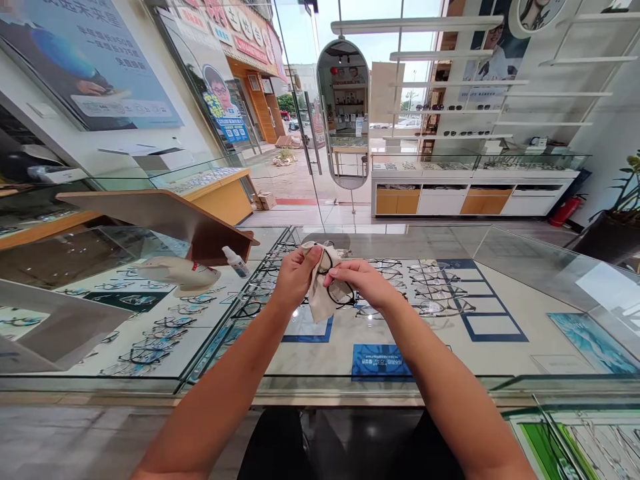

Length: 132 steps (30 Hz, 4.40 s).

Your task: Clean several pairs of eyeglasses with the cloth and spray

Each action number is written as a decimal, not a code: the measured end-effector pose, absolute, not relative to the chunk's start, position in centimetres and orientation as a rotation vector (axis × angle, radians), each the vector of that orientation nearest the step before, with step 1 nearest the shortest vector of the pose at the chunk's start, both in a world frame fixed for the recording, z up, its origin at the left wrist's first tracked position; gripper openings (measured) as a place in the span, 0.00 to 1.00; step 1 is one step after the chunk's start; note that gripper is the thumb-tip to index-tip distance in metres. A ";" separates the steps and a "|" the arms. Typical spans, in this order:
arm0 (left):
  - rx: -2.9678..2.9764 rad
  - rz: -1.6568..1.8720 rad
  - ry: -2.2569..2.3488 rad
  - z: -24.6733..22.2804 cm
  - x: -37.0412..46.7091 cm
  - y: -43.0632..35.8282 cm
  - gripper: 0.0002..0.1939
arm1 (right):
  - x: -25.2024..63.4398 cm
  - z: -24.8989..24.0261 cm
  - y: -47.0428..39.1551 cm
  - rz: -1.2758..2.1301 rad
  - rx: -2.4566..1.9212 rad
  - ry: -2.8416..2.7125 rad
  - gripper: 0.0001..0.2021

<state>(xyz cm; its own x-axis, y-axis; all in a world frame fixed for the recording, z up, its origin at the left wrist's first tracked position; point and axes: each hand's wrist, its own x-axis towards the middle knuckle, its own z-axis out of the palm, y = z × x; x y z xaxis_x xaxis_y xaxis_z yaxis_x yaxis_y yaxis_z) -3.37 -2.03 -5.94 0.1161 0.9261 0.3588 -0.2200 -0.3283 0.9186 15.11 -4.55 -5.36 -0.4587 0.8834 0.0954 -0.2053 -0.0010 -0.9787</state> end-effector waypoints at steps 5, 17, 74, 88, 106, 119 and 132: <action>1.398 1.235 0.635 -6.1 -4.5 -1.1 0.28 | 15.7 -4.8 -4.3 1.537 -0.794 -1.379 0.19; 1.452 1.543 0.834 -5.8 -3.0 -2.7 0.30 | 14.3 -5.7 -4.7 1.613 -0.685 -1.472 0.24; 1.271 1.403 0.703 -5.0 -5.7 -0.6 0.30 | 16.2 -5.2 -3.6 1.180 -0.807 -1.350 0.16; 1.236 1.474 0.701 -5.3 -5.2 -0.6 0.30 | 15.9 -5.1 -3.6 1.261 -0.790 -1.286 0.15; 1.217 1.545 0.715 -4.6 -5.0 -0.8 0.33 | 15.4 -5.6 -3.6 1.288 -0.799 -1.326 0.15; 1.276 1.595 0.766 -4.4 -4.7 -1.1 0.32 | 15.5 -5.0 -3.8 1.232 -0.808 -1.155 0.14; 1.490 1.484 0.808 -5.0 -3.0 -3.7 0.23 | 14.6 -5.1 -4.5 1.006 -0.797 -1.218 0.12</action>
